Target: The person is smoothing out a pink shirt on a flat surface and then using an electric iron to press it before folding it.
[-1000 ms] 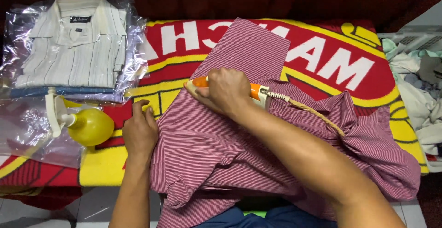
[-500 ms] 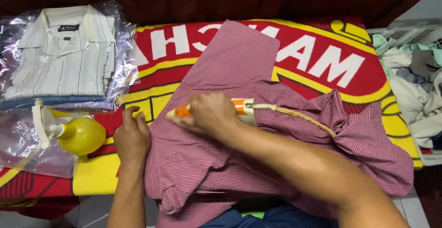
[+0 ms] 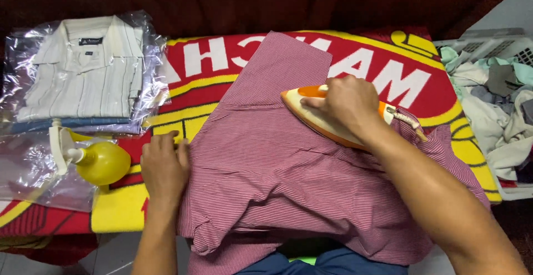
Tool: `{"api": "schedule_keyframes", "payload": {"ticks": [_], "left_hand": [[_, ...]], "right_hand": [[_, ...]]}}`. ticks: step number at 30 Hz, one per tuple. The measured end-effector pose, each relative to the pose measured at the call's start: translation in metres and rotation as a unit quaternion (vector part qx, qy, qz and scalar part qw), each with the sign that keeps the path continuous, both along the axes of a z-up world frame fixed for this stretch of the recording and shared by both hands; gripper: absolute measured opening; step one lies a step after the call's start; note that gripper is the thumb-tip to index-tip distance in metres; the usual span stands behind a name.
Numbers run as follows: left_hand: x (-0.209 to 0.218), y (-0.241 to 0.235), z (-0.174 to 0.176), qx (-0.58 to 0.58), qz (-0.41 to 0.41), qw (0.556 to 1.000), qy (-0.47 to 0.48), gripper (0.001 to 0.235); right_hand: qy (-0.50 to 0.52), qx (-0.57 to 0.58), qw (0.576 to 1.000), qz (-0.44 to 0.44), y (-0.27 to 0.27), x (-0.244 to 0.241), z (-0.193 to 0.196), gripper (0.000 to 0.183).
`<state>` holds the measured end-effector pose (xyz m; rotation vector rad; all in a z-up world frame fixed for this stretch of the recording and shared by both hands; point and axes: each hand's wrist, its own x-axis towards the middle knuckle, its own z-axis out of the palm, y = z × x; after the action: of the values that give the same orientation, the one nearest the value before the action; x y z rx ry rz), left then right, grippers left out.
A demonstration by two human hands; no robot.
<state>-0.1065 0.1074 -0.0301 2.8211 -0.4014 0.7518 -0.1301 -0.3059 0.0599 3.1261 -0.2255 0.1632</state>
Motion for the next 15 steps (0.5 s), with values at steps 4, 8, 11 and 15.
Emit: {"api": "schedule_keyframes", "payload": {"ticks": [4, 8, 11, 15], "left_hand": [[-0.057, -0.065, 0.054, -0.097, -0.169, 0.980, 0.028, 0.037], [-0.098, -0.119, 0.044, 0.001, -0.366, 0.923, 0.116, 0.065], [-0.096, -0.128, 0.025, 0.028, -0.424, 0.901, 0.089, 0.043], [-0.093, -0.116, 0.027, -0.012, -0.462, 0.883, 0.083, 0.017]], "right_hand": [[-0.039, -0.007, 0.999, 0.001, -0.008, 0.000, 0.007, 0.074], [-0.032, -0.031, 0.999, -0.002, 0.004, 0.003, 0.016, 0.084], [-0.109, -0.052, 0.991, 0.058, 0.006, 0.007, 0.017, 0.083], [-0.127, -0.083, 0.984, 0.098, 0.010, 0.014, 0.028, 0.085]]}}
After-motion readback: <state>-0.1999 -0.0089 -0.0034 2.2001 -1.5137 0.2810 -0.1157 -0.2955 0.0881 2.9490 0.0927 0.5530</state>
